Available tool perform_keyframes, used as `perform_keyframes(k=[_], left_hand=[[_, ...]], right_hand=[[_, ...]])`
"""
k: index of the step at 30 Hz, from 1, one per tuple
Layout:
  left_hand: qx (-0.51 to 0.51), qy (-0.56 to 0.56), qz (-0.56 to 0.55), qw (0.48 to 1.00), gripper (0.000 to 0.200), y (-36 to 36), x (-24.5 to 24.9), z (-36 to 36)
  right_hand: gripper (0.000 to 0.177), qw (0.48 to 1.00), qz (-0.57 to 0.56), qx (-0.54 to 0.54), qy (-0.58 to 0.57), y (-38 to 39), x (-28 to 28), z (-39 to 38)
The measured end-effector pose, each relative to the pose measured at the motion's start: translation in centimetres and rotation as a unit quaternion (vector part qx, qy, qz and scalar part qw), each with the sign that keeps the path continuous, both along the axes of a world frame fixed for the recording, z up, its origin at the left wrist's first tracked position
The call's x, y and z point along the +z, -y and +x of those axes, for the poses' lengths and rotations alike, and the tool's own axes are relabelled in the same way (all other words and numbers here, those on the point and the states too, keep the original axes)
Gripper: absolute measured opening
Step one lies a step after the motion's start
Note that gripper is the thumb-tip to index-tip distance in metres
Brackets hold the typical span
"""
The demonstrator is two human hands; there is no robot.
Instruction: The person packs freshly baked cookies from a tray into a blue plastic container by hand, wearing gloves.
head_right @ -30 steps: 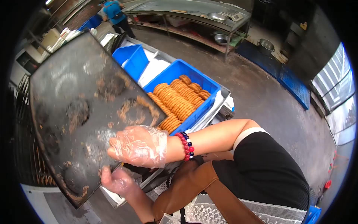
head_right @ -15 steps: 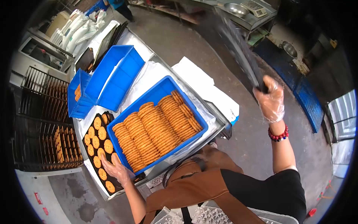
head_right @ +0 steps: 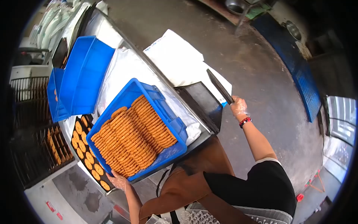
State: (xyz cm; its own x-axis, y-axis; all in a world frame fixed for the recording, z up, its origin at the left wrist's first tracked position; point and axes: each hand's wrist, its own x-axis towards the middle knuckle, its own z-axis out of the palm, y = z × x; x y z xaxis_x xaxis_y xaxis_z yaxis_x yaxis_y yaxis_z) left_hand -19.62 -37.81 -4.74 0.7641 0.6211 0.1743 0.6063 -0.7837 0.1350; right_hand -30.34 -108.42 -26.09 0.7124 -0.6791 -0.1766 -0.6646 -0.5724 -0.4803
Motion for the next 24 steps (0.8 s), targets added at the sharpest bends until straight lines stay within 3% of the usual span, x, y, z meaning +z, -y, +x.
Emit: perform_keyframes(k=[2,8,11,13,14,15,16,17,18,19,21,24], left_hand=[[-0.023,0.016,-0.003,1.0,0.067,-0.3,0.0,-0.4],[-0.032,0.023,-0.026,0.999,0.065,0.7,0.5,-0.5],[-0.012,0.038,-0.059,0.998,0.063,1.4,0.7,-0.3],[-0.012,0.041,-0.059,0.997,0.063,1.3,0.6,-0.4],[-0.015,0.045,-0.063,0.997,0.063,1.2,0.6,-0.5],[-0.009,0.047,-0.062,0.997,0.063,1.2,0.5,-0.5],[-0.009,0.057,-0.076,0.995,0.063,1.2,0.4,-0.5],[-0.01,0.065,-0.09,0.994,0.062,1.3,0.5,-0.6],[-0.004,0.065,-0.09,0.994,0.062,1.2,0.5,-0.6],[-0.008,0.067,-0.087,0.994,0.062,1.2,0.5,-0.6],[-0.009,0.071,-0.089,0.993,0.062,1.2,0.3,-0.5],[-0.005,0.073,-0.07,0.995,0.059,1.6,0.5,-0.5]], right_hand=[[0.037,0.994,0.046,0.033,-0.09,-1.2,-2.2,1.7],[0.034,0.985,0.089,0.068,-0.13,-6.3,-9.5,6.3],[0.044,0.969,0.107,0.107,-0.196,-7.7,-13.1,7.1],[0.043,0.939,0.136,0.221,-0.227,-7.9,-14.4,7.0],[0.038,0.938,0.176,0.185,-0.237,-8.4,-19.9,5.6],[0.038,0.937,0.175,0.191,-0.235,-8.7,-21.2,5.2],[0.037,0.893,0.104,0.358,-0.251,-9.0,-21.9,5.0],[0.035,0.818,0.029,0.513,-0.259,-9.1,-22.6,4.9],[0.033,0.845,0.078,0.479,-0.225,-8.6,-23.8,4.7],[0.033,0.843,0.076,0.482,-0.226,-9.7,-19.8,5.8],[0.029,0.907,0.147,0.23,-0.321,-10.3,-8.6,10.5],[0.021,0.988,0.109,0.106,-0.003,-6.8,-10.7,12.0]])
